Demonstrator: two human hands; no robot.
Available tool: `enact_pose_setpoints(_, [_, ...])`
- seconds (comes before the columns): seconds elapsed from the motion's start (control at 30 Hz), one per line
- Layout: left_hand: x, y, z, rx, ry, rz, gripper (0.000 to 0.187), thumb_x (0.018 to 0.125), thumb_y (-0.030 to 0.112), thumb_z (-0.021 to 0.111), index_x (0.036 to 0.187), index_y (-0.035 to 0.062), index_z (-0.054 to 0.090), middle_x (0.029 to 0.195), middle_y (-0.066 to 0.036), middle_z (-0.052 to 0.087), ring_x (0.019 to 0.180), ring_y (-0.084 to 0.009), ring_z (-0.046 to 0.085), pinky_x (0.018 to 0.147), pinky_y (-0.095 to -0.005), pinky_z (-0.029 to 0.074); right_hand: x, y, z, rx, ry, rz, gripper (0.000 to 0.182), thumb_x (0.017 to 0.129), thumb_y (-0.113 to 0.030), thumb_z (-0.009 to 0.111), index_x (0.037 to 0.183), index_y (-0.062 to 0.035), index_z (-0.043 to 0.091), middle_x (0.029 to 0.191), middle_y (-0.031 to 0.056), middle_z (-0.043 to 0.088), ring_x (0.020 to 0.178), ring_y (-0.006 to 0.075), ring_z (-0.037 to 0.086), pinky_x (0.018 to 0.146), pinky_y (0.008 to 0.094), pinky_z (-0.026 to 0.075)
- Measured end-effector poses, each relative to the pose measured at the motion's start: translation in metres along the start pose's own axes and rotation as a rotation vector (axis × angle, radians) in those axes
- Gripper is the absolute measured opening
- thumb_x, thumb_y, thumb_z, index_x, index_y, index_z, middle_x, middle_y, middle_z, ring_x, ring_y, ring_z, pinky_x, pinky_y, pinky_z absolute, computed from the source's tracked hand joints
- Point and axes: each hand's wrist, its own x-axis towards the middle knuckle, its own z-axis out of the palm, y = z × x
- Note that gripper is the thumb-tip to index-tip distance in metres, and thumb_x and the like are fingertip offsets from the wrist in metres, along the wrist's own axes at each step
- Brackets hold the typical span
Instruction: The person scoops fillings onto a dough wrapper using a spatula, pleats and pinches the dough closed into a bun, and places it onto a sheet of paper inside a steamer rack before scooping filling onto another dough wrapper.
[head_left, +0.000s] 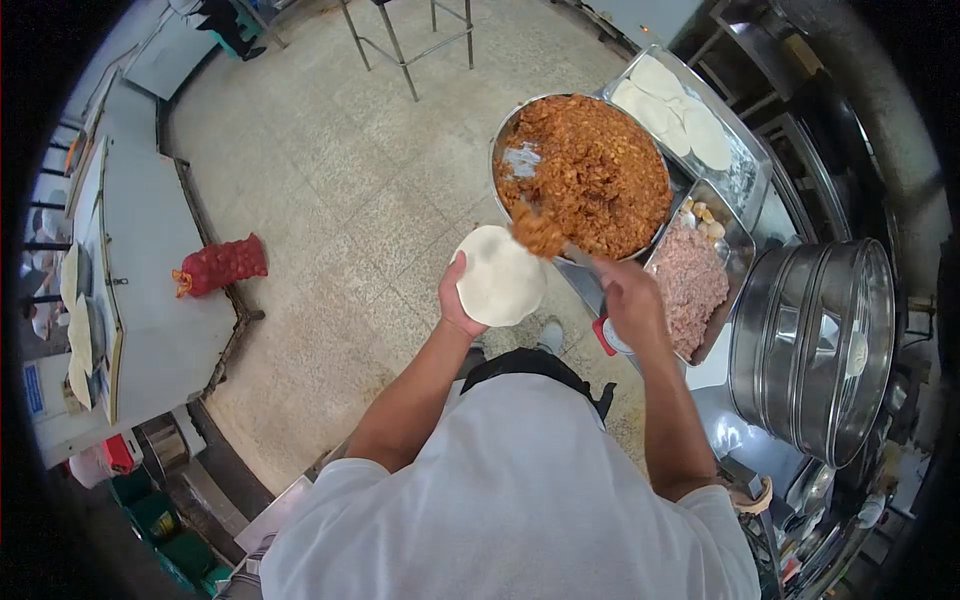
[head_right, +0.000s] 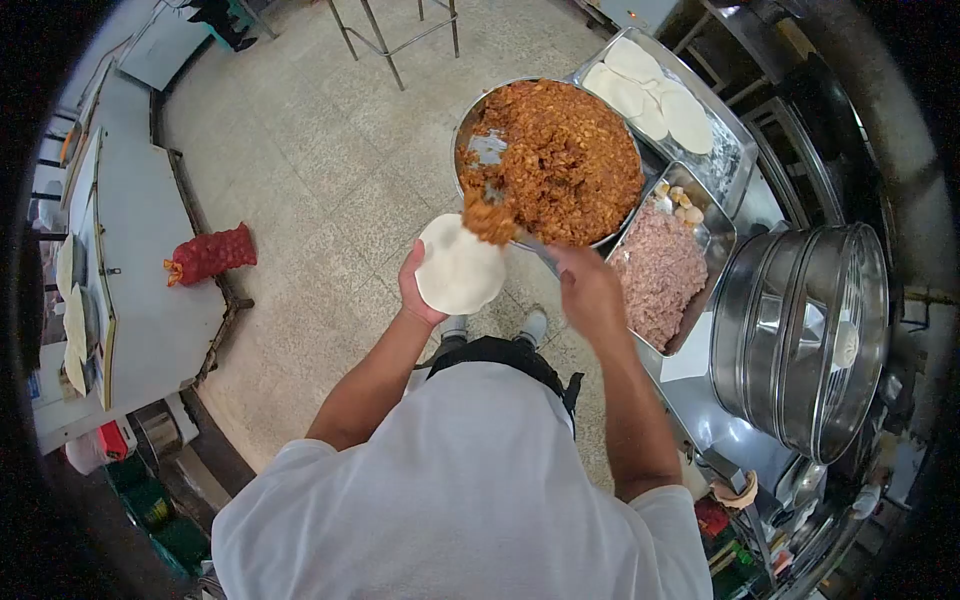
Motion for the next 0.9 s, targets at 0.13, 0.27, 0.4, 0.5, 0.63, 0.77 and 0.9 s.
enact_pose_setpoints(0.13, [-0.002,0.001,-0.006,0.047,0.021,0.014,0.069,0.088,0.047,0.060,0.141,0.0066,0.043,0.138,-0.020,0.051,0.125,-0.0414,0.050,0.105,-0.0599,0.040,-0.034,0.008,0.063,0.052,0.014,-0.075,0.032,0.081,0.000,0.058,0.109,-0.0096,0.070,0.094,0.0151,0.061,0.090,0.0327,0.061,0.077,0.0408,0.050])
enact_pose_setpoints(0.27, [-0.009,0.015,-0.020,0.021,0.062,-0.028,0.057,0.088,0.031,0.061,0.137,0.0040,0.046,0.131,-0.020,0.056,0.120,-0.0410,0.055,0.104,-0.0583,0.043,-0.046,-0.001,0.067,-0.009,-0.088,-0.090,0.034,0.081,0.000,0.057,0.111,-0.0105,0.069,0.089,0.0154,0.059,0.087,0.0330,0.061,0.075,0.0423,0.051])
enact_pose_setpoints(0.4, [-0.021,0.030,-0.021,0.096,0.071,0.033,0.055,0.087,0.023,0.062,0.135,0.0022,0.047,0.128,-0.021,0.058,0.117,-0.0400,0.057,0.103,-0.0570,0.045,-0.034,-0.023,0.007,-0.160,-0.147,-0.115,0.034,0.081,-0.001,0.056,0.111,-0.0104,0.069,0.089,0.0157,0.059,0.084,0.0330,0.062,0.072,0.0436,0.052])
enact_pose_setpoints(0.5, [-0.021,0.050,-0.024,0.148,0.037,0.110,0.055,0.086,0.021,0.062,0.135,0.0021,0.047,0.128,-0.021,0.058,0.117,-0.0390,0.057,0.102,-0.0568,0.045,-0.010,-0.024,-0.021,-0.403,-0.035,-0.209,0.032,0.080,-0.002,0.055,0.108,-0.0104,0.069,0.089,0.0158,0.060,0.080,0.0332,0.064,0.069,0.0445,0.053])
enact_pose_setpoints(0.63, [-0.026,0.058,-0.014,0.090,-0.036,0.179,0.061,0.082,0.028,0.064,0.135,0.0026,0.048,0.128,-0.019,0.058,0.116,-0.0380,0.058,0.100,-0.0566,0.047,0.023,-0.013,-0.020,-0.621,0.025,-0.085,0.028,0.080,-0.006,0.053,0.102,-0.0099,0.069,0.088,0.0169,0.063,0.081,0.0330,0.067,0.070,0.0435,0.055])
enact_pose_setpoints(0.77, [-0.026,0.054,-0.019,0.068,-0.084,0.170,0.064,0.084,0.030,0.063,0.138,0.0011,0.045,0.131,-0.020,0.056,0.119,-0.0382,0.056,0.101,-0.0561,0.046,0.036,0.007,0.006,-0.687,-0.129,-0.060,0.024,0.080,-0.010,0.053,0.098,-0.0073,0.068,0.091,0.0178,0.067,0.084,0.0329,0.068,0.072,0.0436,0.056])
enact_pose_setpoints(0.9, [-0.027,0.049,-0.028,0.093,-0.070,0.174,0.064,0.084,0.029,0.063,0.138,0.0011,0.045,0.130,-0.020,0.057,0.118,-0.0381,0.057,0.101,-0.0560,0.046,0.041,0.004,0.008,-0.622,-0.191,-0.098,0.023,0.080,-0.010,0.053,0.096,-0.0068,0.069,0.093,0.0180,0.068,0.085,0.0346,0.068,0.073,0.0450,0.055])
